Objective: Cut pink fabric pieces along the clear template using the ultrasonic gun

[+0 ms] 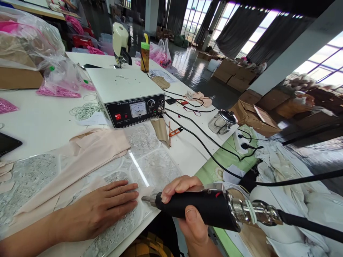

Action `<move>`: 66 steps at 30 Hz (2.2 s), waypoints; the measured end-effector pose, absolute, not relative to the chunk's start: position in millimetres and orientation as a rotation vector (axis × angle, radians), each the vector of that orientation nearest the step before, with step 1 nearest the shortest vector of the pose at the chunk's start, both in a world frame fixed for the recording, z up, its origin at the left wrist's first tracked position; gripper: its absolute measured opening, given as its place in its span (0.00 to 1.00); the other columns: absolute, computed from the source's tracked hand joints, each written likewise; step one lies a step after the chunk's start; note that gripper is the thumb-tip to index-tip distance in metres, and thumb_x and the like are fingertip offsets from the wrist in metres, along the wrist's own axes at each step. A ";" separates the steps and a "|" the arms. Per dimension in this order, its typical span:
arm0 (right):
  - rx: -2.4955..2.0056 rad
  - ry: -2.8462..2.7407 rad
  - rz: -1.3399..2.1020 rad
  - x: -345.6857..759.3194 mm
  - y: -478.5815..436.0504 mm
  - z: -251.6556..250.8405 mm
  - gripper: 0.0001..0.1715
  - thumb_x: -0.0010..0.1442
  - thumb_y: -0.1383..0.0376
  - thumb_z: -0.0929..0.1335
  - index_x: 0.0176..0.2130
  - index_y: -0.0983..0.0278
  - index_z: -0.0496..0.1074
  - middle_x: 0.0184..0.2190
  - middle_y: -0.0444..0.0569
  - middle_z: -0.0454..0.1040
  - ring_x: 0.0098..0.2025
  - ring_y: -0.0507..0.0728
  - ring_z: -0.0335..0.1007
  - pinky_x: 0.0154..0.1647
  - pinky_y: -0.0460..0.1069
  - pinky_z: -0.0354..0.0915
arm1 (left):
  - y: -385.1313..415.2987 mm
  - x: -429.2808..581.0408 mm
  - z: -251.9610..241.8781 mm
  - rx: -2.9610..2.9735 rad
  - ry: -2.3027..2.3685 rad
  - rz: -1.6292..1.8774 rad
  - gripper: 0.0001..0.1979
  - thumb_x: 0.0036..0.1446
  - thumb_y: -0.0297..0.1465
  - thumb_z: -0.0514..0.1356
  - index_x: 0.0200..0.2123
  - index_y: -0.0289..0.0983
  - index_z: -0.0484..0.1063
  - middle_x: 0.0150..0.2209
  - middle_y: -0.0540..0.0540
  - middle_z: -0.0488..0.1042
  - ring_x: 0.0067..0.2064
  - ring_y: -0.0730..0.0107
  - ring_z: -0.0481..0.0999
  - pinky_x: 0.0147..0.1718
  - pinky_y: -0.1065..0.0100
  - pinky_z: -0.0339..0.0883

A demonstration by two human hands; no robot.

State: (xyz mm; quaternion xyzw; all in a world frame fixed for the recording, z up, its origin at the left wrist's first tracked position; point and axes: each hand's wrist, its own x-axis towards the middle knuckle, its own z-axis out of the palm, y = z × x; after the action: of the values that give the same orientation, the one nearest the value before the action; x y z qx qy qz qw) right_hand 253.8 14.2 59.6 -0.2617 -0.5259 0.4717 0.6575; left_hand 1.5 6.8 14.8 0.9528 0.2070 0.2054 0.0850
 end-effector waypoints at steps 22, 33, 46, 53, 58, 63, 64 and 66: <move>-0.617 -1.196 0.872 258.9 19.9 50.7 0.12 0.57 0.55 0.69 0.37 0.60 0.75 0.28 0.46 0.73 0.25 0.56 0.71 0.27 0.54 0.70 | 6.8 -10.6 23.2 2.712 0.717 0.695 0.16 0.71 0.26 0.55 0.60 0.36 0.70 0.59 0.39 0.76 0.66 0.56 0.68 0.65 0.55 0.64; -0.598 -1.167 0.877 255.6 22.8 53.4 0.12 0.56 0.56 0.69 0.36 0.61 0.76 0.27 0.47 0.74 0.24 0.56 0.71 0.24 0.55 0.71 | 3.9 -25.9 34.4 2.804 0.677 0.465 0.15 0.73 0.29 0.54 0.59 0.37 0.72 0.62 0.42 0.73 0.67 0.56 0.67 0.69 0.56 0.56; -0.620 -1.115 0.831 252.4 26.6 51.0 0.11 0.56 0.57 0.70 0.35 0.62 0.75 0.28 0.45 0.76 0.24 0.54 0.72 0.26 0.52 0.71 | 24.0 -28.7 28.7 2.878 0.477 0.405 0.17 0.70 0.29 0.59 0.61 0.39 0.70 0.63 0.44 0.72 0.68 0.61 0.66 0.72 0.58 0.48; -0.609 -1.117 0.824 251.9 28.9 49.3 0.10 0.57 0.57 0.70 0.36 0.62 0.76 0.28 0.45 0.77 0.24 0.54 0.73 0.27 0.52 0.72 | 34.7 -26.4 34.2 2.960 0.371 0.274 0.20 0.69 0.35 0.62 0.62 0.37 0.69 0.65 0.45 0.69 0.69 0.61 0.63 0.72 0.61 0.43; -0.613 -1.119 0.797 252.5 31.8 44.9 0.10 0.57 0.57 0.70 0.36 0.61 0.75 0.27 0.45 0.77 0.24 0.54 0.73 0.27 0.52 0.72 | 40.4 -22.7 30.6 2.907 0.328 0.274 0.23 0.72 0.42 0.57 0.64 0.39 0.67 0.65 0.49 0.70 0.70 0.62 0.62 0.72 0.62 0.38; -0.654 -1.111 0.776 253.7 32.0 43.3 0.11 0.56 0.56 0.70 0.35 0.61 0.75 0.27 0.45 0.77 0.24 0.55 0.72 0.27 0.54 0.72 | 38.7 -25.4 22.6 2.835 0.357 0.345 0.22 0.72 0.44 0.55 0.61 0.37 0.70 0.62 0.47 0.73 0.69 0.60 0.64 0.72 0.61 0.43; -0.659 -1.111 0.774 253.7 31.9 43.8 0.11 0.56 0.56 0.70 0.35 0.61 0.75 0.27 0.45 0.77 0.23 0.55 0.72 0.27 0.54 0.72 | 38.1 -25.8 22.2 2.829 0.363 0.357 0.22 0.72 0.43 0.56 0.61 0.37 0.70 0.62 0.46 0.73 0.68 0.60 0.64 0.71 0.61 0.44; -0.664 -1.107 0.779 253.5 31.7 45.3 0.11 0.55 0.57 0.70 0.34 0.62 0.75 0.26 0.45 0.77 0.23 0.55 0.72 0.26 0.53 0.71 | 37.4 -26.0 22.3 2.825 0.375 0.355 0.23 0.71 0.42 0.57 0.62 0.36 0.70 0.62 0.45 0.73 0.68 0.59 0.65 0.71 0.61 0.46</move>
State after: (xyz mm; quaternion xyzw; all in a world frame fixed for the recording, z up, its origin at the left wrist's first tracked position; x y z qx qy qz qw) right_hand 253.5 31.7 45.3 -0.3015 -0.5026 0.3535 0.7290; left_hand -26.0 37.4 22.3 0.9748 0.1293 0.1226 0.1345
